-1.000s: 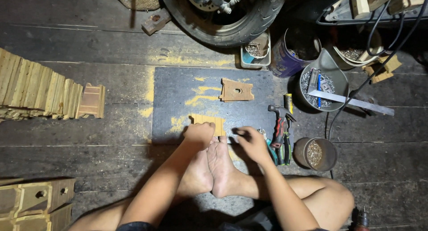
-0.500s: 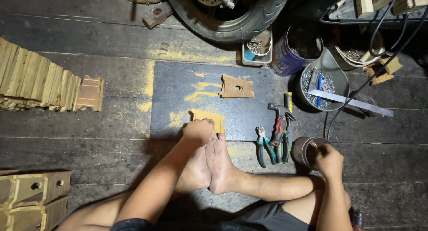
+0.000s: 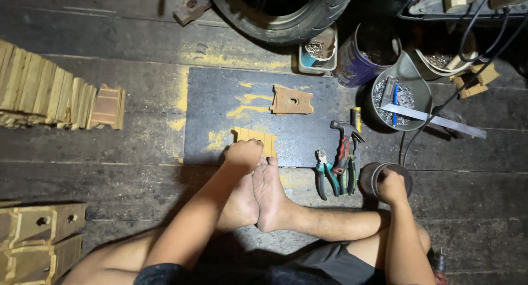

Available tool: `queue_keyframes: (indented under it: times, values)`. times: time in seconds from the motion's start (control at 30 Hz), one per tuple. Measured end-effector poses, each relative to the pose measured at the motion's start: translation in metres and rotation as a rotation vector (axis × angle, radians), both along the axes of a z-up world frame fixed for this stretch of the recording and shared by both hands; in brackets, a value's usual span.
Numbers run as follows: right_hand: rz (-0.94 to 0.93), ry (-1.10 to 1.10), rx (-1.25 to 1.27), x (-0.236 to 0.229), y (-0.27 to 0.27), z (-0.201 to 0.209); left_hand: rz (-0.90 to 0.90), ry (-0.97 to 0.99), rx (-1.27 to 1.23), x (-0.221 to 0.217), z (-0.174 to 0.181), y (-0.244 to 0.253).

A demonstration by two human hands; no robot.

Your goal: The person sits on the floor and assembles small wooden boxes by hand. They align pre-cut wooden pieces, insert nails, and use a hammer to secure the joints. The person occasionally inspects the assembled units and places them in a stack.

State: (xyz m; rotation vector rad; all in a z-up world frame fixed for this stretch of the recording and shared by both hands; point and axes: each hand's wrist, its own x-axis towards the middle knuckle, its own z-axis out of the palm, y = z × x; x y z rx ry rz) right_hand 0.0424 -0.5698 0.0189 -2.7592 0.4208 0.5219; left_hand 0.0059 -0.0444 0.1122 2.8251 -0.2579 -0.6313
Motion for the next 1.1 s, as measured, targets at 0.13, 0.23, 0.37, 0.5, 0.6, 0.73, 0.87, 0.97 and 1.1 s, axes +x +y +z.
queue_keyframes:
  times: [0.13,0.23,0.37,0.5,0.6,0.73,0.87,0.97,1.1]
  values:
    - [0.013,-0.052,0.033,-0.001,0.016,0.023,0.013,0.035,-0.018,-0.003,0.036,0.001]
    - [0.002,-0.113,0.043,-0.009,0.022,0.043,0.009,0.013,-0.032,-0.007,0.04,0.0]
    - [-0.064,-0.257,0.095,-0.015,0.009,0.031,0.002,-0.059,-0.036,-0.007,0.025,0.002]
    - [-0.159,-0.296,0.122,-0.025,0.007,0.036,-0.001,-0.097,-0.038,-0.008,0.021,0.001]
    - [-0.213,-0.31,0.156,-0.027,0.016,0.047,-0.013,-0.118,-0.041,-0.008,0.024,0.002]
    - [-0.265,-0.354,0.159,-0.025,0.01,0.038,0.015,0.049,-0.031,0.002,0.045,0.004]
    - [-0.179,-0.549,0.274,-0.036,0.001,0.033,0.021,0.153,-0.03,0.005,0.08,0.004]
    - [-0.178,-0.617,0.401,-0.043,-0.012,0.032,0.153,0.215,-0.075,0.009,0.068,-0.003]
    - [-0.198,-0.56,0.294,-0.048,-0.017,0.029,0.041,-0.894,0.079,-0.017,-0.017,-0.004]
